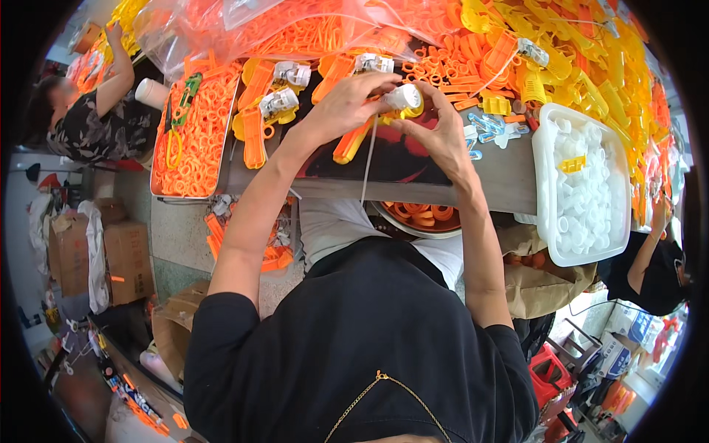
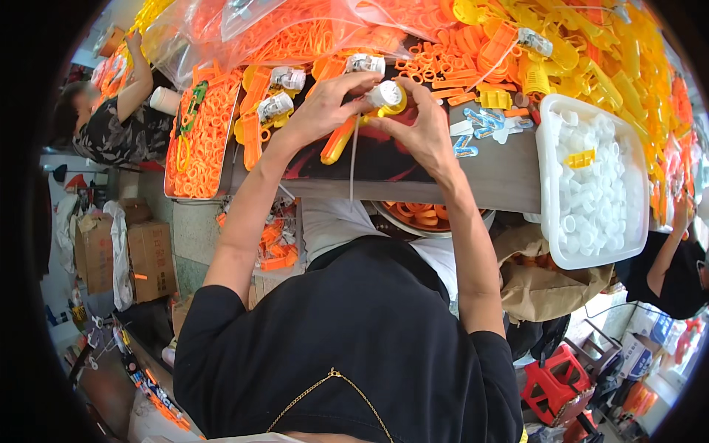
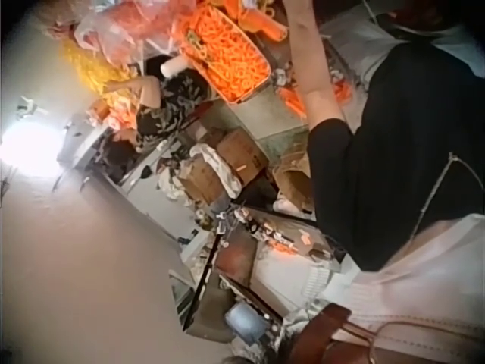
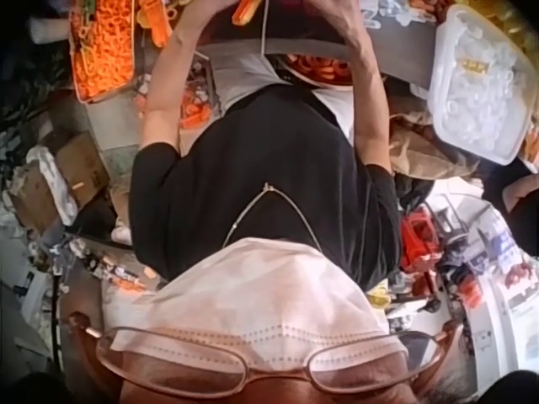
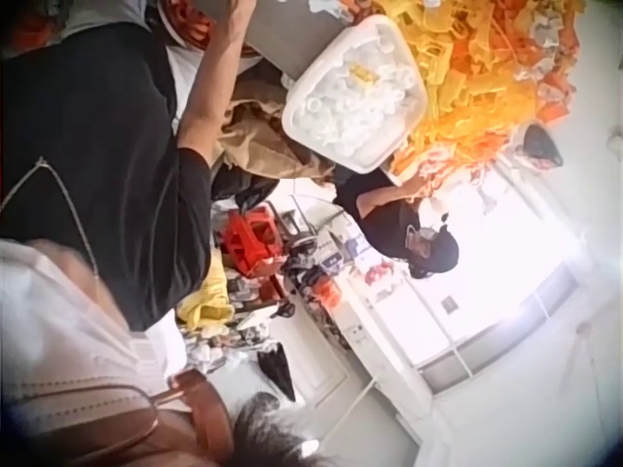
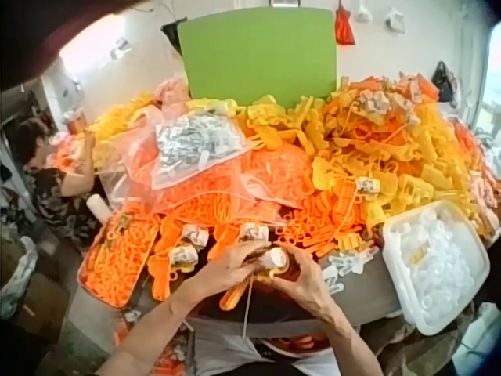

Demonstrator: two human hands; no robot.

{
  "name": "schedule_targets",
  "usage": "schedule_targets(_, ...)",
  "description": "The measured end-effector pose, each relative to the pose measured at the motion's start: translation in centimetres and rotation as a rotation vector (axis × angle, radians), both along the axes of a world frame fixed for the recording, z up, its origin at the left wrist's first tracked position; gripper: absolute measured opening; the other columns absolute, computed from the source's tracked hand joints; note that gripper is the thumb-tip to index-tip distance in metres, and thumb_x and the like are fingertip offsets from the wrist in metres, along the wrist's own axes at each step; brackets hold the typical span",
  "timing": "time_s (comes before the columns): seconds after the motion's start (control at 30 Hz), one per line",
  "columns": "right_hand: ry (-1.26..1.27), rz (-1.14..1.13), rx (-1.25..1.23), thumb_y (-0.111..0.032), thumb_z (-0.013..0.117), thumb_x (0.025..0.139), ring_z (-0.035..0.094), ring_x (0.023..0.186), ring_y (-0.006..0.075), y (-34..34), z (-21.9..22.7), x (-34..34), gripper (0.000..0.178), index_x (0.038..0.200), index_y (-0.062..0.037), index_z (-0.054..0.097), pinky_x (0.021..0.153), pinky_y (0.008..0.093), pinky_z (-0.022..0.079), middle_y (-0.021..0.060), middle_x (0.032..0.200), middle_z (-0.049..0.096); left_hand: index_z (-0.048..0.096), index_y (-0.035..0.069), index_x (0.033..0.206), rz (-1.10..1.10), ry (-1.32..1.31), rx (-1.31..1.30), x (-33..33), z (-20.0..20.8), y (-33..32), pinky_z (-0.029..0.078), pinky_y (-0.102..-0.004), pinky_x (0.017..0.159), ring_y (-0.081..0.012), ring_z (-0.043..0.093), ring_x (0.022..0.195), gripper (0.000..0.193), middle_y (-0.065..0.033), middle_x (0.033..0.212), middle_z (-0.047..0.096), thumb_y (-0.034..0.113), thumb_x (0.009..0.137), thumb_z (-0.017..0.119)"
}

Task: Manually assemble plastic toy dart guns by inserting inner components and closing the outer shells.

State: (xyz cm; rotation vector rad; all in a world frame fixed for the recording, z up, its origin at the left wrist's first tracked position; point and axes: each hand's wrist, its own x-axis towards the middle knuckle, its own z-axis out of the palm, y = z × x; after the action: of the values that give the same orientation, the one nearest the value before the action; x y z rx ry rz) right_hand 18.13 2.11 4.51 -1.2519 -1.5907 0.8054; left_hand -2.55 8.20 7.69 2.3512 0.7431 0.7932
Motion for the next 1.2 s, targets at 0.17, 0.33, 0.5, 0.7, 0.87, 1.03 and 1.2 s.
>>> schedule_targets(0.17,0.095,-0.033,0.0,-0.027,0.091,0.074,0.066,0.113,0.0285,0.1,-0.5,-0.8,0.075,0.133,0.0035,0.056,0.097,0.0372,0.053,0.0202,0.125,0.064,0.063,0.001,0.123,0.032,-0.073,-0.017,-0.1,0.1,-0.4,0.055,-0.0389,0.091,-0.0299,0.072,0.103,0.034,-0.0164,0.113,0.072,0.007,0.091,0.071)
schedule_targets(0.33,-0.058,-0.065,0.032,-0.023,0.089,0.08,0.065,0.107,0.018,-0.6,-0.4,-0.4,0.075,0.139,0.0037,0.051,0.093,0.0316,0.054,0.0128,0.116,0.069,0.064,0.0,0.122,0.026,0.028,0.054,0.7,-0.1,-0.2,0.054,-0.0383,0.091,-0.0303,0.071,0.103,0.032,-0.0168,0.112,0.071,0.006,0.091,0.07)
schedule_targets(0.5,-0.358,-0.057,-0.05,-0.021,0.088,0.077,0.058,0.12,0.0296,-2.3,-1.3,1.1,0.073,0.137,0.0,0.052,0.104,0.0405,0.047,0.0187,0.127,0.062,0.064,0.001,0.131,0.176,-0.234,-0.351,1.0,-2.8,-1.8,0.053,-0.0317,0.096,-0.0201,0.07,0.11,0.031,-0.0128,0.12,0.072,0.009,0.101,0.061)
schedule_targets(0.7,-0.37,-0.102,0.148,-0.022,0.086,0.075,0.043,0.136,0.0355,-3.4,-2.5,0.1,0.079,0.144,-0.0052,0.05,0.114,0.0476,0.032,0.0167,0.144,0.05,0.074,0.006,0.107,0.452,-0.06,0.197,-0.7,-5.6,-3.1,0.044,-0.04,0.103,-0.0276,0.061,0.117,0.016,-0.0086,0.117,0.07,0.01,0.098,0.061)
schedule_targets(0.87,-0.597,-0.039,0.282,-0.015,0.08,0.081,0.047,0.134,0.0319,-3.3,-3.5,-0.2,0.066,0.142,-0.0132,0.054,0.113,0.0478,0.032,0.0097,0.145,0.052,0.07,0.01,0.088,0.514,0.085,0.298,1.4,-5.1,-3.9,0.04,-0.0431,0.103,-0.0286,0.058,0.116,0.016,-0.0061,0.124,0.062,0.021,0.083,0.08)
schedule_targets(1.03,-0.613,-0.056,0.272,-0.015,0.08,0.08,0.048,0.134,0.0307,-3.6,-3.8,-0.7,0.066,0.142,-0.0138,0.055,0.114,0.0484,0.032,0.0083,0.147,0.052,0.069,0.01,0.086,0.517,-0.051,0.192,1.7,-5.2,-4.8,0.04,-0.0431,0.103,-0.0277,0.059,0.115,0.016,-0.0055,0.121,0.063,0.012,0.077,0.083)
schedule_targets(1.2,-0.533,-0.063,0.277,-0.015,0.078,0.082,0.05,0.131,0.0295,-3.2,-3.2,-0.8,0.059,0.137,-0.0152,0.059,0.113,0.0504,0.033,0.0085,0.142,0.055,0.07,0.008,0.094,0.54,0.082,0.446,3.3,-6.2,-8.2,0.037,-0.0456,0.107,-0.024,0.057,0.118,0.016,-0.0037,0.125,0.062,0.01,0.08,0.077)
